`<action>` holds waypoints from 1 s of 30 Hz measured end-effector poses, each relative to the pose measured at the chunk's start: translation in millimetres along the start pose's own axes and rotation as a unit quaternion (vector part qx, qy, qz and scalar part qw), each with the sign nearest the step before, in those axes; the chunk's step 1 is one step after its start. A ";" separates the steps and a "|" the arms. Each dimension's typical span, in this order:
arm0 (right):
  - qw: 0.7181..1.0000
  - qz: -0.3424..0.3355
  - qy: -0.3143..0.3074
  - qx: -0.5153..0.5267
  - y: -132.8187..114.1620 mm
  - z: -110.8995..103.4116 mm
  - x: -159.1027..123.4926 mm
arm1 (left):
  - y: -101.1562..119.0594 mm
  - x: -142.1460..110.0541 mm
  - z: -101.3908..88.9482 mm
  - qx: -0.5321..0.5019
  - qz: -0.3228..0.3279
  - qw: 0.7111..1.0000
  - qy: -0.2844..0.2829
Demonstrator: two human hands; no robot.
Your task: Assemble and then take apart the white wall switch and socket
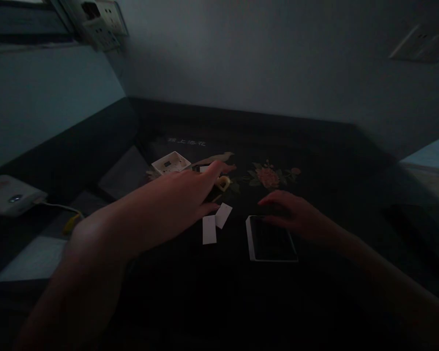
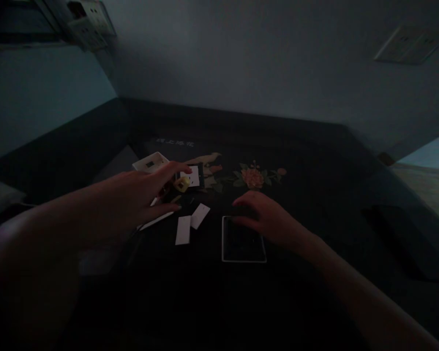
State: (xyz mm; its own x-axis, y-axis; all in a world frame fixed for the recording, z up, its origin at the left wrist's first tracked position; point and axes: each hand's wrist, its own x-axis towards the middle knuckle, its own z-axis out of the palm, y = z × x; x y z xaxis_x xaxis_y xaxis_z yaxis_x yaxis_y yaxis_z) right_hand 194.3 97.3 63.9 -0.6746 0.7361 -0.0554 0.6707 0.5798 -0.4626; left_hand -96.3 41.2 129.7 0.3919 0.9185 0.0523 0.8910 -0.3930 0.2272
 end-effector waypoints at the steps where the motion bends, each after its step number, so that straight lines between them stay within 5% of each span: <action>1: 1.000 0.006 0.004 0.008 4.8 2.8 -12.9 | 3.0 1.9 3.4 0.004 -0.011 1.000 -0.008; 6: 0.999 0.024 -0.006 0.040 11.7 25.1 -51.6 | 21.7 8.3 24.3 0.039 0.031 0.996 -0.073; 17: 0.993 0.065 0.052 0.088 25.7 36.9 -61.0 | 76.3 -18.9 74.8 0.058 0.106 0.978 -0.168; 21: 0.989 0.057 0.085 0.107 24.3 39.4 -62.0 | 59.8 -21.2 84.6 0.024 0.021 0.990 -0.136; 30: 0.979 0.032 0.147 0.136 19.1 49.0 -62.3 | -12.4 -48.5 98.3 -0.023 -0.174 0.982 0.075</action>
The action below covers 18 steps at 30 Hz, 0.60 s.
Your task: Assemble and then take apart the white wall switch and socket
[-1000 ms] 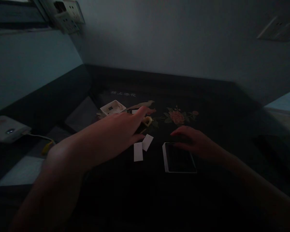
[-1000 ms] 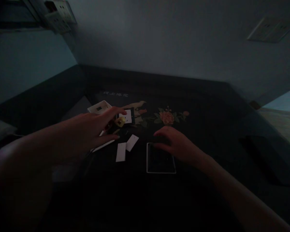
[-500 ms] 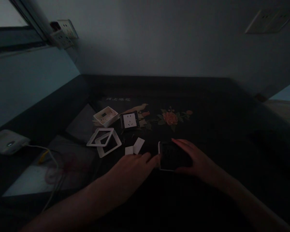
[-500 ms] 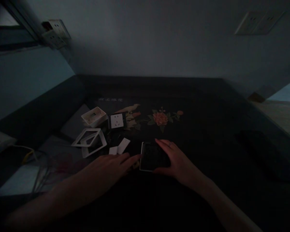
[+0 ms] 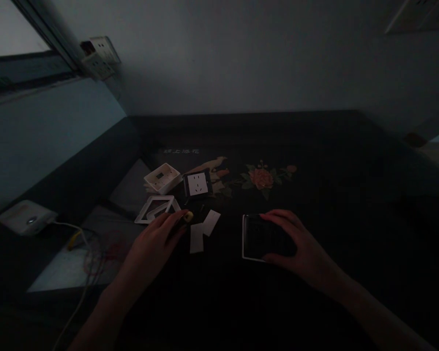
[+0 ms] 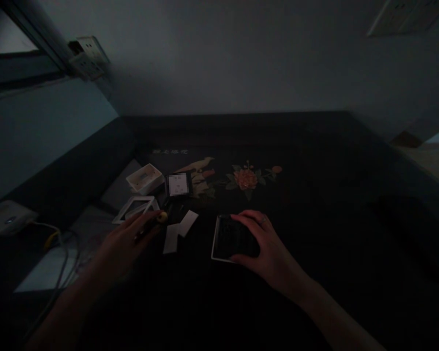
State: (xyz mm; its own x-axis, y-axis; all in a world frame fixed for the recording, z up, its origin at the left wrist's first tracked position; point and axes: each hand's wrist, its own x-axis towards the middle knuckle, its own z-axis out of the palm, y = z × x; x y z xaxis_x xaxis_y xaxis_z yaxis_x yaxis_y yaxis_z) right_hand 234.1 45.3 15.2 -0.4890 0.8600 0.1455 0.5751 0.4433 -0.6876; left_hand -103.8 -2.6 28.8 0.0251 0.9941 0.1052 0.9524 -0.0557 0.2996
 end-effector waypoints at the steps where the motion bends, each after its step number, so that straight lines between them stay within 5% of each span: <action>1: 1.000 -0.004 0.008 0.004 -0.4 0.7 -0.1 | -4.9 -3.9 2.0 -0.003 -0.009 1.000 0.004; 18: 0.984 -0.129 0.109 -0.062 -10.1 2.5 0.2 | -22.7 -20.5 26.4 -0.006 0.018 0.999 0.036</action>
State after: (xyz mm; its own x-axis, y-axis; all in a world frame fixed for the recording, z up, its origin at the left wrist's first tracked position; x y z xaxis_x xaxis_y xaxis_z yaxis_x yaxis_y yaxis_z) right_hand 226.4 40.4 20.4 -0.4847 0.7432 0.4612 0.5327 0.6691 -0.5183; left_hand -117.9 -19.4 -5.1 0.0362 0.9823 0.1839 0.9473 -0.0923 0.3066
